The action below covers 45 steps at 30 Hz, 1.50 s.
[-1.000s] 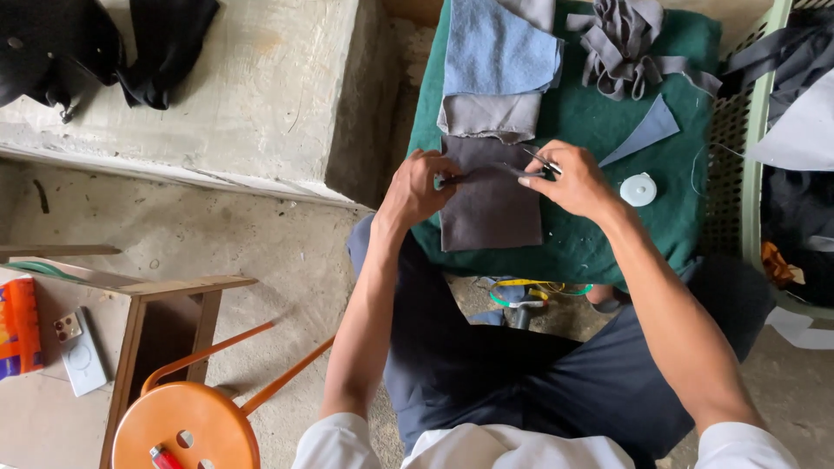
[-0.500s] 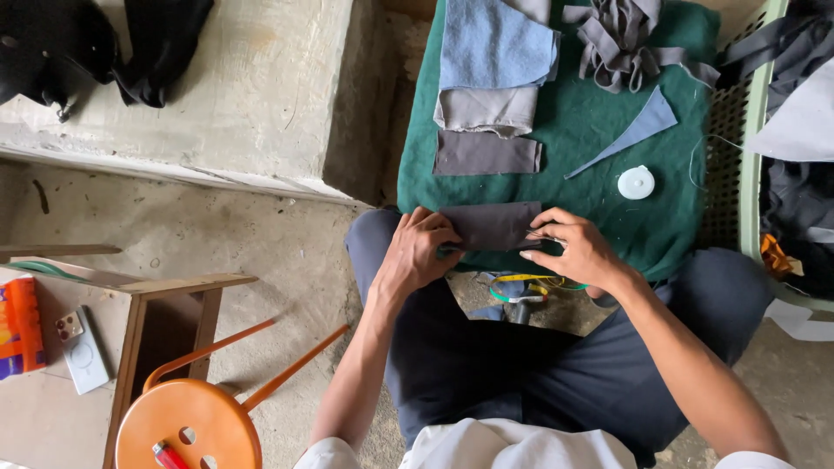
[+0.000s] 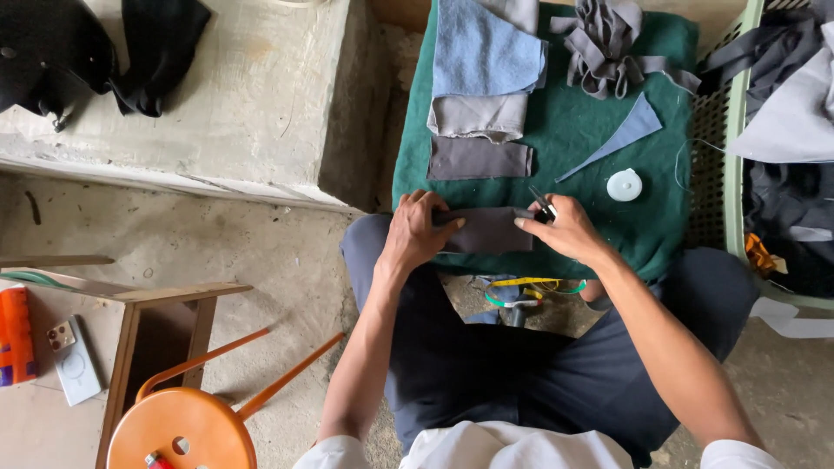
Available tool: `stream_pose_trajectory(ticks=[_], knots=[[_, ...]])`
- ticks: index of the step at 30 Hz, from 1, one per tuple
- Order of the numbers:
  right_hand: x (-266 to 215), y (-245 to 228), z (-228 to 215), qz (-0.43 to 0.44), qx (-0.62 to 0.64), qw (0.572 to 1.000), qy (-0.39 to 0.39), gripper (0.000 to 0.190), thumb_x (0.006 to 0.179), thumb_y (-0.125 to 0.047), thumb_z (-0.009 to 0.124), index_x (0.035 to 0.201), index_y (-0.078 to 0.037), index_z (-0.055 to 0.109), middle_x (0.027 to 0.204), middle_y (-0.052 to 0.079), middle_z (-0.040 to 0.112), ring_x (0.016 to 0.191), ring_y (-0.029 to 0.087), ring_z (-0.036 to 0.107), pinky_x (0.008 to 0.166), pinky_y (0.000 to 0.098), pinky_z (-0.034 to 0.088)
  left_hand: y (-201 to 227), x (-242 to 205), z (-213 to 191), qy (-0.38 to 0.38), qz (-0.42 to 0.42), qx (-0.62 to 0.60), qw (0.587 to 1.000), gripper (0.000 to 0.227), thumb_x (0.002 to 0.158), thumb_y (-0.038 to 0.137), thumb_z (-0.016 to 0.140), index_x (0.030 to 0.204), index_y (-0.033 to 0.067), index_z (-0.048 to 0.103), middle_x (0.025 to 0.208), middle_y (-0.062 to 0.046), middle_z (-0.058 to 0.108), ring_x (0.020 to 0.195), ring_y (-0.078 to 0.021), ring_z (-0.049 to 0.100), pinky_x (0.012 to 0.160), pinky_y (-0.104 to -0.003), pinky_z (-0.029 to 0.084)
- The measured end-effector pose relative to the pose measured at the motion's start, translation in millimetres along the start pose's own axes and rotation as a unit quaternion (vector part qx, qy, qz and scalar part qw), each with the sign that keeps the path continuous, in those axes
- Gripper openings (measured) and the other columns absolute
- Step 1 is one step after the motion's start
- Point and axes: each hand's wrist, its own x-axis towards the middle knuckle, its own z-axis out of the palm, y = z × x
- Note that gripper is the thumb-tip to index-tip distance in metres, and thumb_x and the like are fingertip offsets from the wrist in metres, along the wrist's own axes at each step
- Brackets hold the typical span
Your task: Trimming excess threads and edges from small fabric pieces using clippers and measuring them with a tape measure.
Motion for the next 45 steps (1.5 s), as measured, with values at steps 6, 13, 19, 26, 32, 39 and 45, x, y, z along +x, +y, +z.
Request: stream_pose_trajectory(ticks=[6, 13, 19, 26, 32, 39, 45], knots=[[-2, -8, -3, -0.009, 0.091, 0.996, 0.002, 0.03, 0.074, -0.024, 0.086, 0.094, -0.006, 0.072, 0.072, 0.003, 0.061, 0.067, 0.015, 0.058, 0.06, 0.0303, 0.048, 37, -2, -46, -0.072, -0.035, -0.164, 0.983, 0.028, 0.091, 0.024, 0.077, 0.106, 0.0031, 0.065, 0.077, -0.022, 0.07, 0.074, -0.0402, 0.073, 0.066, -0.044, 0.058], [60, -21, -5, -0.084, 0.075, 0.986, 0.127, 0.036, 0.08, -0.033, 0.092, 0.102, -0.014, 0.072, 0.079, 0.001, 0.068, 0.072, 0.013, 0.063, 0.064, 0.0284, 0.049, -9, 69, -18, 0.041, -0.043, -0.184, 0.981, 0.031, 0.092, 0.031, 0.08, 0.112, 0.0147, 0.064, 0.076, -0.013, 0.068, 0.062, -0.0262, 0.072, 0.056, -0.034, 0.056], [97, -8, 8, -0.093, 0.048, 0.977, 0.185, 0.037, 0.081, -0.028, 0.091, 0.102, -0.007, 0.069, 0.079, 0.005, 0.073, 0.071, 0.019, 0.072, 0.057, 0.0327, 0.057, -21, 91, 14, 0.164, -0.028, -0.103, 0.981, 0.035, 0.085, 0.028, 0.083, 0.111, 0.0133, 0.065, 0.092, -0.017, 0.072, 0.092, -0.0407, 0.072, 0.075, -0.049, 0.057], [82, -21, 16, -0.135, -0.106, 0.921, 0.349, 0.03, 0.103, -0.036, 0.067, 0.11, -0.007, 0.068, 0.091, 0.01, 0.065, 0.089, 0.035, 0.069, 0.074, 0.0458, 0.056, 23, 72, 43, 0.253, 0.173, 0.126, 0.944, 0.026, 0.09, 0.021, 0.071, 0.114, 0.0143, 0.068, 0.135, -0.014, 0.059, 0.127, -0.0384, 0.057, 0.094, -0.047, 0.05], [112, 7, 24, -0.147, -0.099, 0.917, 0.357, 0.037, 0.096, -0.014, 0.069, 0.124, 0.009, 0.065, 0.103, 0.023, 0.062, 0.101, 0.046, 0.065, 0.085, 0.0498, 0.055, 52, 46, 75, 0.176, 0.209, 0.164, 0.948, 0.065, 0.099, 0.057, 0.058, 0.147, 0.0139, 0.053, 0.157, -0.027, 0.043, 0.148, -0.0492, 0.038, 0.12, -0.062, 0.031], [78, -20, 21, -0.15, -0.212, 0.886, 0.385, 0.038, 0.093, -0.029, 0.072, 0.116, 0.002, 0.073, 0.09, 0.017, 0.071, 0.084, 0.038, 0.072, 0.077, 0.0474, 0.056, 43, 41, 89, 0.105, 0.174, 0.254, 0.945, 0.082, 0.096, 0.073, 0.044, 0.161, 0.023, 0.036, 0.166, -0.024, 0.033, 0.156, -0.0458, 0.028, 0.124, -0.071, 0.014], [52, -27, 11, -0.195, -0.21, 0.867, 0.407, 0.032, 0.091, -0.029, 0.075, 0.106, -0.002, 0.075, 0.084, 0.015, 0.073, 0.084, 0.037, 0.072, 0.084, 0.044, 0.053, 42, 42, 86, 0.082, 0.166, 0.239, 0.953, 0.082, 0.096, 0.073, 0.048, 0.16, 0.0238, 0.039, 0.166, -0.022, 0.034, 0.155, -0.0449, 0.028, 0.125, -0.071, 0.013]])
